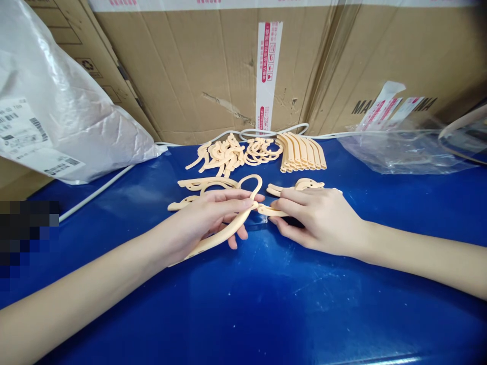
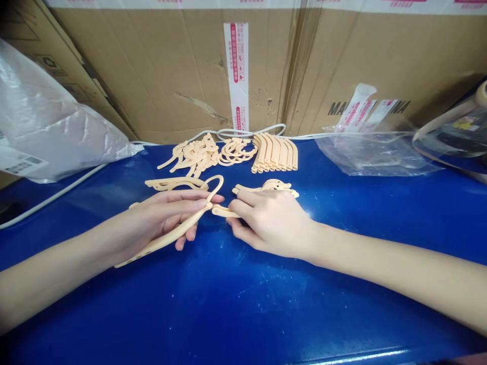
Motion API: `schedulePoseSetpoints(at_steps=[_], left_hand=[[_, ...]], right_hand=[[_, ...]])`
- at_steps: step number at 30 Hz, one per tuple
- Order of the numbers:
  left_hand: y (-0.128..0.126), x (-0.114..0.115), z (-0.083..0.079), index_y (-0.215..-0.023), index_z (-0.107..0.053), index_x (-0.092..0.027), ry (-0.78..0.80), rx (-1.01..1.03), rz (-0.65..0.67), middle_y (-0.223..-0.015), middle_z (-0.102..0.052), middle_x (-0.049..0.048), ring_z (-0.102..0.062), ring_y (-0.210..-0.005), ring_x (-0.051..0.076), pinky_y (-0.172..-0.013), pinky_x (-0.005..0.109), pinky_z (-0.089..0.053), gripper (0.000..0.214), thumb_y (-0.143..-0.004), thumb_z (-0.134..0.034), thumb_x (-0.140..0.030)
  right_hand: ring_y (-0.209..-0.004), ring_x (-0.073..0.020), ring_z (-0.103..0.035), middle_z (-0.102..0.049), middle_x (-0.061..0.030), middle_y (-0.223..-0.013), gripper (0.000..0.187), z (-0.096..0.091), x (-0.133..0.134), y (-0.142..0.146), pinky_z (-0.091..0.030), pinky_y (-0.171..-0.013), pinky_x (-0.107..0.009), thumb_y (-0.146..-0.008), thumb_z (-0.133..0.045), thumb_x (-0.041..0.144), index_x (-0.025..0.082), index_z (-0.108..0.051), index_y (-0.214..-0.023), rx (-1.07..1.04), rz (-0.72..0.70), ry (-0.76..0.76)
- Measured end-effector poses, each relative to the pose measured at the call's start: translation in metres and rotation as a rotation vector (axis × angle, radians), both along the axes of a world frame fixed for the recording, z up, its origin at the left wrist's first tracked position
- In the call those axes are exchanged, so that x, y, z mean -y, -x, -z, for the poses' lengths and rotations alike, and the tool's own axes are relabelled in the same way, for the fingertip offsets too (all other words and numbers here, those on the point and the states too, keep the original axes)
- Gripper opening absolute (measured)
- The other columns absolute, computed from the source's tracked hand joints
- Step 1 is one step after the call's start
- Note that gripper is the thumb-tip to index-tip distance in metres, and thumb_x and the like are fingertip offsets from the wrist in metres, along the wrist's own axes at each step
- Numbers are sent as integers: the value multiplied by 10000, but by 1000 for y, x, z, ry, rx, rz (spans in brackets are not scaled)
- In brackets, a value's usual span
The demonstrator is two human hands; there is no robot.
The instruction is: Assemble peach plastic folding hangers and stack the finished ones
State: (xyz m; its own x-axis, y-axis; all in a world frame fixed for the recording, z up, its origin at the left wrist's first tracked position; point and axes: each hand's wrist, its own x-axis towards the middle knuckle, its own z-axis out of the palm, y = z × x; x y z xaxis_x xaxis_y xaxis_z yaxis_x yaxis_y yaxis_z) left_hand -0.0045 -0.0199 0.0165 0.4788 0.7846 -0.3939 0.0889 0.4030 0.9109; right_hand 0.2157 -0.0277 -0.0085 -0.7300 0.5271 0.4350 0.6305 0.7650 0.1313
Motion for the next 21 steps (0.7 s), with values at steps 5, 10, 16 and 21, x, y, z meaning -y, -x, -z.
schedulePoseSetpoints(at_steps=[5, 10, 16, 21], left_hand=[[2, -2, 1, -1068, -708, -215, 1, -9, 41, -800, -669, 12, -609, -560, 79, -468, 150, -526, 222, -862, -666, -288], [4, -3, 3, -1067, -694, -214, 9, 0, 66, -720, -658, -3, -621, -568, 89, -496, 164, -553, 206, -870, -658, -262], [4, -4, 4, -1024, -668, -186, -3, 9, 61, -681, -662, 0, -643, -581, 105, -500, 167, -553, 163, -868, -654, -230], [4, -5, 4, -977, -667, -185, 12, 24, 58, -691, -666, -4, -642, -577, 99, -505, 160, -545, 123, -857, -663, -213]], right_hand=[[-669, -154, -600, -660, -54, -836, 313, -1, 0, 0, -392, -596, -279, -982, -406, 312, 156, -665, -900, 11, -20, -16], [-651, -145, -585, -648, -39, -793, 350, -1, -1, 1, -380, -590, -269, -998, -383, 336, 152, -658, -884, -9, -25, -48], [-641, -135, -582, -637, -33, -742, 376, -1, 0, 2, -395, -599, -264, -1004, -374, 333, 150, -649, -824, -11, -48, -90], [-616, -132, -584, -634, -29, -714, 382, -1, 1, 2, -394, -580, -264, -1005, -373, 324, 146, -643, -802, -2, -51, -98]])
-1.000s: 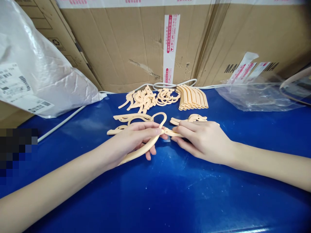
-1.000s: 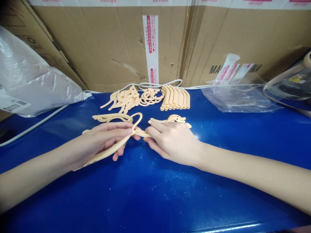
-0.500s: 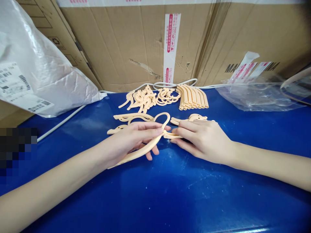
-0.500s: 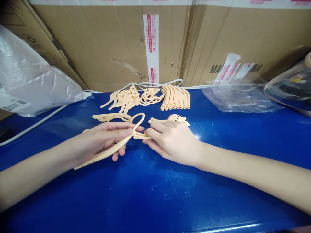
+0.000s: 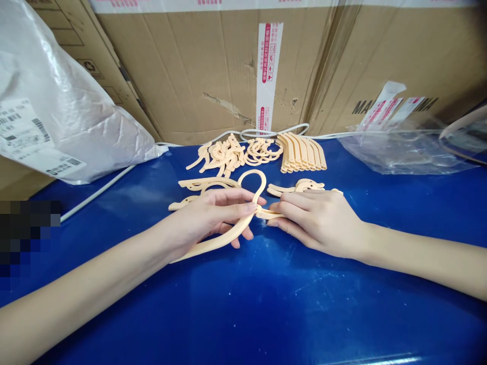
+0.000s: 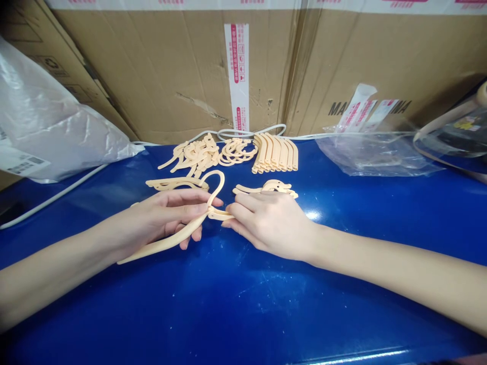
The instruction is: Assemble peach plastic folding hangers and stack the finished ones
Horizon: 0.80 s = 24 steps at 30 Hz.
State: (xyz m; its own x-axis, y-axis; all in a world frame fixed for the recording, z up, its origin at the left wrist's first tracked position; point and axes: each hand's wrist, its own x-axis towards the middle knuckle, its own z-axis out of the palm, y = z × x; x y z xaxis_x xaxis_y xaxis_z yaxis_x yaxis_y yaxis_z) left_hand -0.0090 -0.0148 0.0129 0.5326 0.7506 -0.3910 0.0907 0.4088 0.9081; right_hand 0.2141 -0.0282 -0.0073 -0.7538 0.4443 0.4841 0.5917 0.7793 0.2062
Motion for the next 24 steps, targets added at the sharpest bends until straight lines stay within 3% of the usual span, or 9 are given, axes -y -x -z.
schedulePoseSetpoints(at_steps=[13, 24], left_hand=[[-1, 0, 0, -950, -673, -182, -2, 16, -10, -693, -663, -6, -652, -600, 111, -496, 163, -538, 103, -849, -656, -181], [-3, 1, 1, -916, -657, -180, -50, -41, -19, -725, -661, -1, -649, -603, 119, -485, 172, -506, 84, -834, -658, -202]], right_hand=[[-550, -115, -573, -598, 3, -644, 347, -1, 3, 1, -365, -528, -260, -998, -405, 304, 156, -652, -804, 18, -8, -69], [-506, -89, -550, -597, 18, -615, 381, 3, 3, 0, -289, -464, -272, -1007, -379, 317, 151, -659, -810, 3, 6, 13]])
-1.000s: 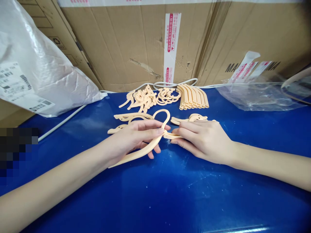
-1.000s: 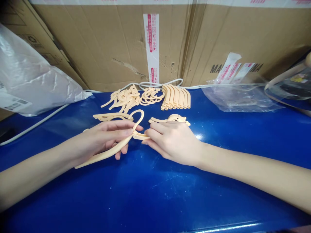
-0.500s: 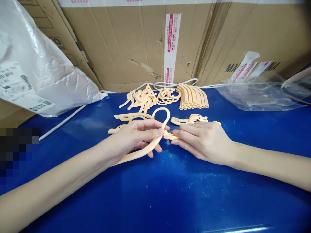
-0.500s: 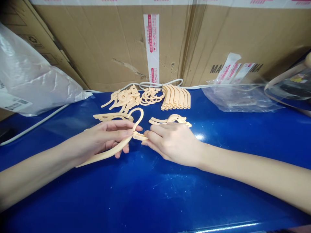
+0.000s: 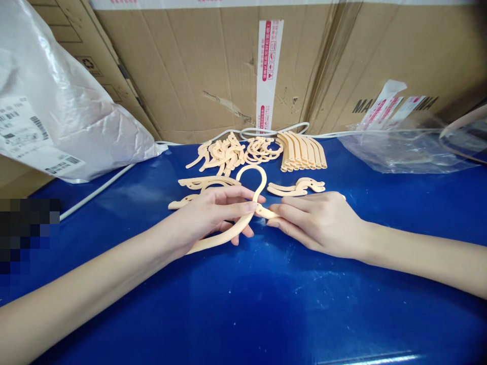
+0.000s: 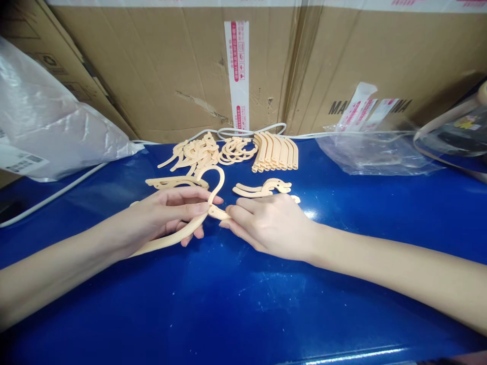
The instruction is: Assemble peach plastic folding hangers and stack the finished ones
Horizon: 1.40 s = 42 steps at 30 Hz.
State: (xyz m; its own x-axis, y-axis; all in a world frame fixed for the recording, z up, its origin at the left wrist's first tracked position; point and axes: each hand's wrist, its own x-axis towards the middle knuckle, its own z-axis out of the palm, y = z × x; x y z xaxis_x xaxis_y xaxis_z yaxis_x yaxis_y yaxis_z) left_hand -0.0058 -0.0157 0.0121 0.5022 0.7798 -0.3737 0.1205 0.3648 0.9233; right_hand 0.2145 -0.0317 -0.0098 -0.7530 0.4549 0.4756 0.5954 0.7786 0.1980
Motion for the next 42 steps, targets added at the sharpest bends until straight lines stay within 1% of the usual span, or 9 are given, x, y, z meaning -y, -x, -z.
schedulePoseSetpoints(at_steps=[8, 15, 23, 26, 29, 33, 36, 39, 42], left_hand=[[-2, -2, 1, -882, -615, -173, -31, -9, 21, -818, -699, 17, -642, -590, 106, -451, 161, -502, 65, -845, -643, -219], [-1, -1, 2, -843, -554, -177, -59, -14, 62, -786, -698, 14, -644, -601, 113, -445, 158, -496, 117, -847, -646, -250], [-1, -1, 4, -866, -554, -161, -118, -21, 104, -760, -685, 15, -630, -591, 106, -437, 156, -497, 132, -850, -625, -271], [-1, -2, 5, -878, -557, -153, -123, -29, 127, -754, -682, 16, -623, -579, 100, -442, 159, -502, 131, -854, -609, -272], [-2, -3, 6, -893, -559, -151, -150, -44, 166, -757, -676, 17, -616, -573, 97, -448, 166, -505, 140, -861, -587, -285], [-3, 1, 7, -879, -539, -155, -275, -153, 215, -721, -627, -7, -552, -501, 79, -394, 161, -453, 178, -886, -522, -333], [-4, 7, 5, -824, -528, -165, -479, -307, 217, -647, -548, -43, -471, -448, 56, -386, 153, -383, 227, -925, -448, -353], [-6, 12, 2, -722, -511, -166, -665, -434, 205, -594, -498, -49, -448, -459, 58, -439, 174, -362, 316, -954, -398, -348], [-6, 12, 2, -708, -505, -169, -712, -481, 216, -580, -482, -51, -436, -472, 68, -468, 197, -348, 337, -960, -400, -367]], right_hand=[[-502, -93, -563, -611, 12, -618, 387, -1, -1, -1, -256, -452, -271, -1006, -374, 312, 144, -636, -776, -24, 0, 50], [-477, -91, -517, -593, 11, -599, 404, -2, -1, -1, -238, -457, -266, -1003, -367, 313, 149, -602, -719, -40, 1, 115], [-491, -94, -543, -596, 11, -607, 396, -2, -2, -1, -218, -456, -279, -998, -372, 321, 148, -613, -735, -28, -1, 169], [-515, -95, -550, -614, 13, -629, 349, -2, -2, -2, -231, -472, -279, -984, -408, 321, 161, -629, -768, -47, -19, 186], [-529, -99, -530, -602, 13, -618, 332, -1, -4, -3, -270, -507, -272, -966, -449, 330, 170, -613, -726, -74, -47, 183], [-567, -122, -504, -578, 6, -615, 341, -2, -6, -3, -322, -597, -292, -944, -488, 386, 172, -591, -700, -113, -28, 123], [-642, -148, -520, -590, -14, -674, 344, -4, -8, -1, -323, -635, -318, -939, -490, 423, 163, -590, -737, -127, 23, 102], [-707, -171, -530, -605, -29, -746, 324, -3, -10, 0, -345, -675, -335, -924, -503, 436, 160, -597, -782, -154, 47, 110], [-818, -203, -549, -627, -62, -873, 295, -2, -11, -1, -380, -751, -357, -904, -529, 436, 161, -594, -820, -184, 56, 98]])
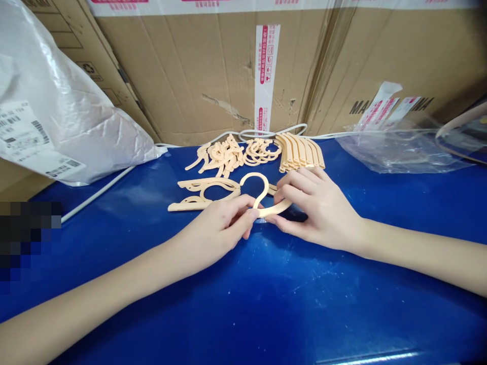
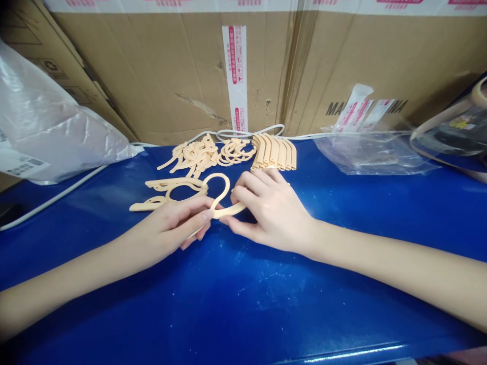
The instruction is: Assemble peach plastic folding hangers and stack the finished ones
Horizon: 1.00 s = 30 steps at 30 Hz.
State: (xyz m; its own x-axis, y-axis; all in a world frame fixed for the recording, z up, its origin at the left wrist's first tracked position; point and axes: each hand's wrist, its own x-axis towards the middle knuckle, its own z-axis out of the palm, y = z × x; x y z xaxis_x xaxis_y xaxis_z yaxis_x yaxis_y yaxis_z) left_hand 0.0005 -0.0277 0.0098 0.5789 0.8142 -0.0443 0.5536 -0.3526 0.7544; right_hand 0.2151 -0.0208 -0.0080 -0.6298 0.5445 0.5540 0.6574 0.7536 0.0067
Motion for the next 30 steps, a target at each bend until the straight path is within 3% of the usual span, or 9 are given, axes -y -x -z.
schedulePoseSetpoints(at_steps=[9, 13, 19, 26, 30], left_hand=[[3, -6, 5, -849, -573, -168, 61, 10, 50, -647, -511, -42, -453, -508, 72, -473, 193, -342, 296, -949, -453, -419], [2, -6, 4, -879, -586, -168, 81, 10, 47, -645, -515, -43, -462, -507, 73, -471, 191, -347, 283, -944, -462, -415], [2, -5, 3, -806, -547, -176, 70, 2, 59, -662, -534, -48, -476, -509, 64, -486, 190, -357, 283, -948, -465, -406], [4, -4, 4, -826, -554, -178, 9, -57, 105, -659, -542, -45, -484, -530, 80, -509, 210, -356, 302, -960, -437, -422], [4, -1, 5, -781, -532, -183, -129, -112, 127, -608, -472, -59, -440, -520, 82, -498, 211, -319, 303, -960, -440, -410]], right_hand=[[-1043, -268, -530, -575, -136, -1126, 347, 3, -3, -2, -415, -882, -407, -851, -586, 505, 168, -566, -931, -117, 47, 46], [-1008, -259, -536, -586, -121, -1072, 380, 2, -4, -3, -424, -851, -394, -837, -615, 509, 168, -554, -994, -175, 57, 86], [-758, -164, -559, -595, 11, -761, 329, 2, -3, -3, -376, -787, -348, -916, -547, 440, 172, -567, -1105, -147, 23, 201], [-867, -178, -561, -651, -30, -914, 271, 1, -4, -2, -346, -796, -349, -974, -461, 357, 183, -632, -1091, -57, -40, 222], [-857, -180, -548, -635, -37, -900, 266, 0, -3, -2, -341, -788, -345, -978, -446, 358, 178, -628, -1050, -50, -44, 217]])
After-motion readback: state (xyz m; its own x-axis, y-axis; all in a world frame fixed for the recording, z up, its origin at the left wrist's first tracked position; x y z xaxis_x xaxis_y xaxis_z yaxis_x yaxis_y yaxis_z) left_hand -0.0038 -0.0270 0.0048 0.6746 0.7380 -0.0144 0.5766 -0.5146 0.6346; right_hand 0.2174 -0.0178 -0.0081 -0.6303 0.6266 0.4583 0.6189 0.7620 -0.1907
